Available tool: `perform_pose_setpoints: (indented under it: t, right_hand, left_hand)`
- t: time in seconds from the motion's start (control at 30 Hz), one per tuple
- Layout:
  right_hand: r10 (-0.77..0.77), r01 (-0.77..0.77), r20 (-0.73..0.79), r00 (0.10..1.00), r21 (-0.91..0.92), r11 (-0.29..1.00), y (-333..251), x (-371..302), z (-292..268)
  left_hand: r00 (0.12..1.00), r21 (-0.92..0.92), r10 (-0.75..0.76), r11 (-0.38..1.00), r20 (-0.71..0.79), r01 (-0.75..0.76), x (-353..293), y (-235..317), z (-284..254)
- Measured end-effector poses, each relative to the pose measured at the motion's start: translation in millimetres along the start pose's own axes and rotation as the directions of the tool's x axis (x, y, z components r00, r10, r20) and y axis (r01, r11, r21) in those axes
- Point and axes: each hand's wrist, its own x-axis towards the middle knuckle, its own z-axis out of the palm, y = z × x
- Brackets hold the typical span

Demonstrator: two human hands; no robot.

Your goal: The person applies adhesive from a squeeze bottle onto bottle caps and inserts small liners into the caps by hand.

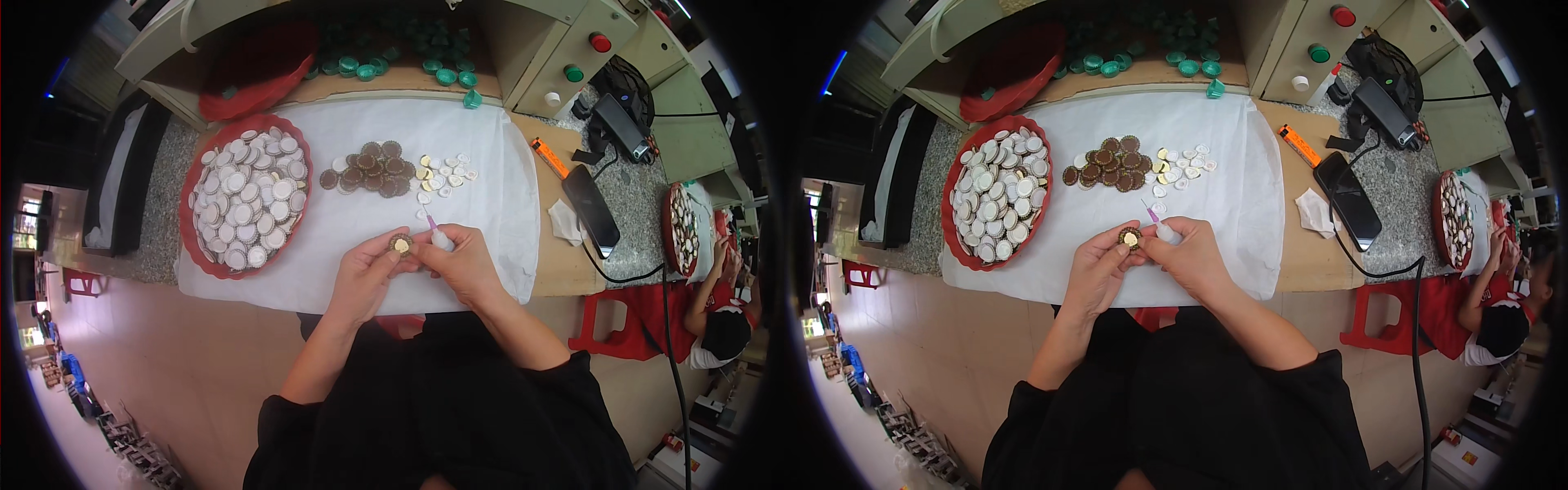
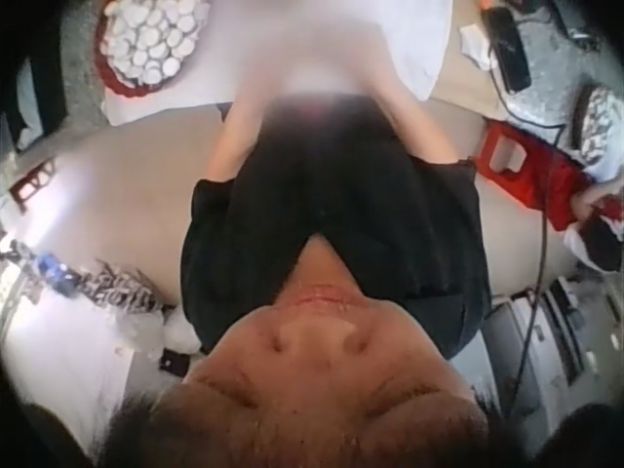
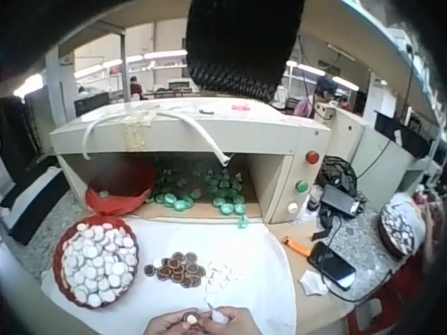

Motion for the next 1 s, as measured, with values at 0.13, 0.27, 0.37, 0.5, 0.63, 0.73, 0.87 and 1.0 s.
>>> perform_pose_setpoints:
  t: [0.13,0.27,0.37,0.5,0.63,0.73,0.87,1.0]
  right_hand:
    - [0.045,-0.044,-0.017,0.999,0.024,0.999,-1.2,1.6,-1.6]
    - [0.018,-0.017,0.051,0.999,-0.029,0.999,-2.1,-0.6,0.4]
    - [0.03,-0.029,0.027,0.999,-0.043,0.999,-4.2,-4.4,-6.0]
    - [0.026,-0.026,-0.015,1.0,-0.007,1.0,-1.4,-7.2,-10.8]
    - [0.033,-0.032,-0.009,0.999,0.056,0.998,-1.2,-7.0,-15.8]
    - [0.042,-0.043,0.016,0.999,0.072,0.996,-2.0,-6.3,-15.8]
    - [0.047,-0.05,0.027,0.999,0.107,0.993,-3.4,-4.2,-13.6]
    - [0.017,-0.02,0.025,1.0,0.123,0.992,-1.6,-4.0,-14.7]
  left_hand:
    - [1.0,-0.016,-0.014,1.0,-0.012,0.014,0.6,-1.6,-3.1]
    - [1.0,0.039,0.004,0.999,-0.02,-0.003,-1.9,0.1,-2.0]
    - [0.998,0.023,0.051,0.999,-0.041,-0.05,-3.8,-2.8,1.9]
    - [0.962,0.3,0.246,0.932,-0.115,-0.202,-3.3,9.6,-1.7]
    - [0.506,0.91,0.758,-0.317,0.413,-0.269,9.1,71.3,-24.7]
    - [0.63,0.848,0.659,-0.53,0.411,0.001,5.0,115.4,-51.4]
    - [0.729,0.773,0.593,-0.619,0.342,0.141,0.5,134.9,-77.9]
    - [0.662,0.768,0.645,-0.62,0.381,0.162,7.8,133.8,-77.1]
